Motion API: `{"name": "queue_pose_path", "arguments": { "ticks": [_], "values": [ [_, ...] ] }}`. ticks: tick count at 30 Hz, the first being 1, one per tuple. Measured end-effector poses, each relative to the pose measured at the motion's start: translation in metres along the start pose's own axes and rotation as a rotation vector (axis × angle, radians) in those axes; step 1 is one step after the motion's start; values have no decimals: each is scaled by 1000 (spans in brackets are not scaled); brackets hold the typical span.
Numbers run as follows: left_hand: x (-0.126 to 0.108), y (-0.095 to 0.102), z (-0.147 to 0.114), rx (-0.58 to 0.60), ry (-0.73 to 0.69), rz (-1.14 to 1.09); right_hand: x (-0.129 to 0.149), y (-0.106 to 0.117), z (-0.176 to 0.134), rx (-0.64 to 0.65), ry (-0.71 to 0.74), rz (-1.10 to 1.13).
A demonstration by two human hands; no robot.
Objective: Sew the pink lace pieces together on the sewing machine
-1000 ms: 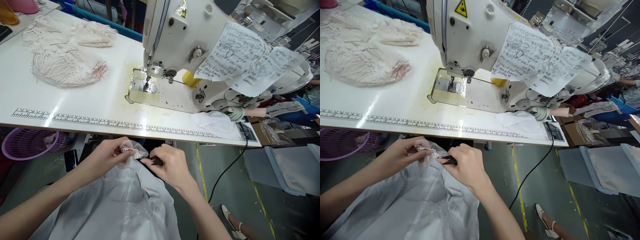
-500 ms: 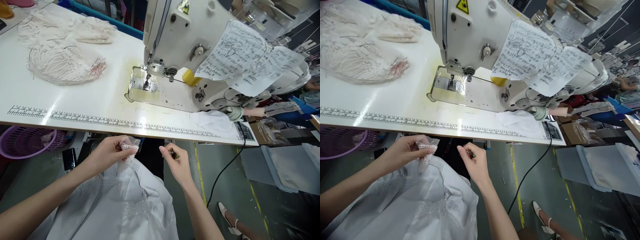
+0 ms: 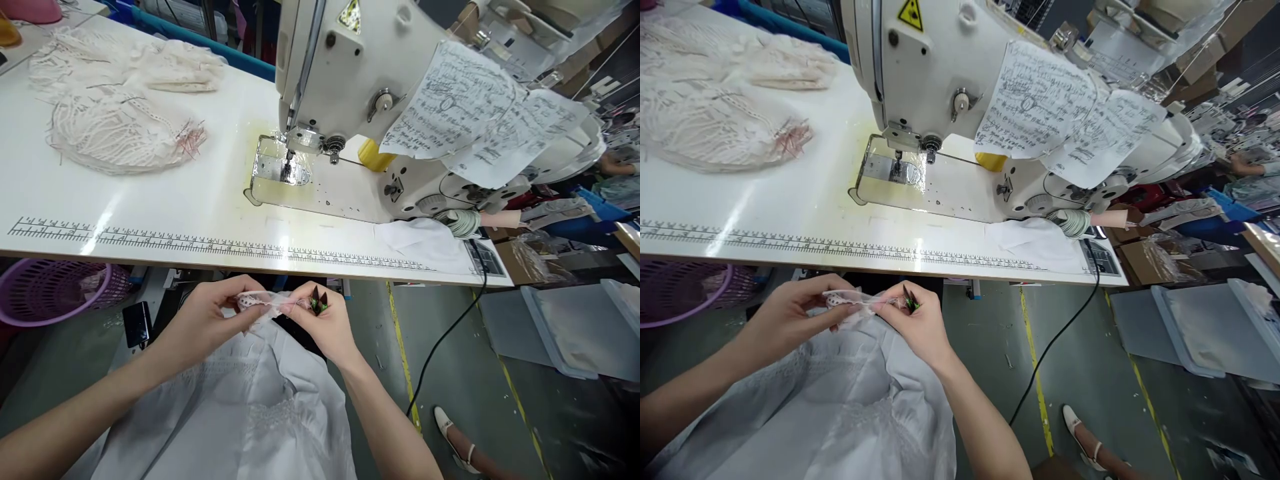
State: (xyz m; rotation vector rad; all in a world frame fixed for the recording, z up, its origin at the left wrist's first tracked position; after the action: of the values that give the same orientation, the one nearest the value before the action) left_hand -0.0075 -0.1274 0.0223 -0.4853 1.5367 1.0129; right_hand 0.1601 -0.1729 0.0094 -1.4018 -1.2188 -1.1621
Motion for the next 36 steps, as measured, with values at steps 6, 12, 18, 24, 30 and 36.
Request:
{"name": "queue_pose_path", "arguments": {
  "ticks": [6, 12, 18, 24, 30, 36],
  "values": [
    [-41, 4, -17, -79, -670, 268, 14, 2, -9, 73, 118, -78],
    [-38, 2, -18, -86, -737, 360, 28, 1, -8, 51, 151, -101],
    [-38, -1, -18, -40, -732, 386, 23, -19, -7, 121, 153, -101],
    [-26, -3, -18, -54, -650, 375, 20, -19, -6, 126, 123, -59],
    [-25, -7, -18, -64, -664, 454, 29, -19, -9, 136, 119, -114],
    [-23, -5, -18, -63, -658, 452, 35, 0, -7, -42, 78, -66]
  ]
}}
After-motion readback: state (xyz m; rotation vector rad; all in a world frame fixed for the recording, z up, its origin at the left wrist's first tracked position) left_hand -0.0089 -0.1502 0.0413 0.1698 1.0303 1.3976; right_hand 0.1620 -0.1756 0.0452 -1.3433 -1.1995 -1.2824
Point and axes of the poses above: each hand's wrist, its own z-axis towards the middle knuckle, its own y-axis out of the back of the hand, x = y × z, the point moved 7 cm from there along z, towards the middle knuckle, and after that the axes turned 4 degrees about z, right-handed, at the moved point
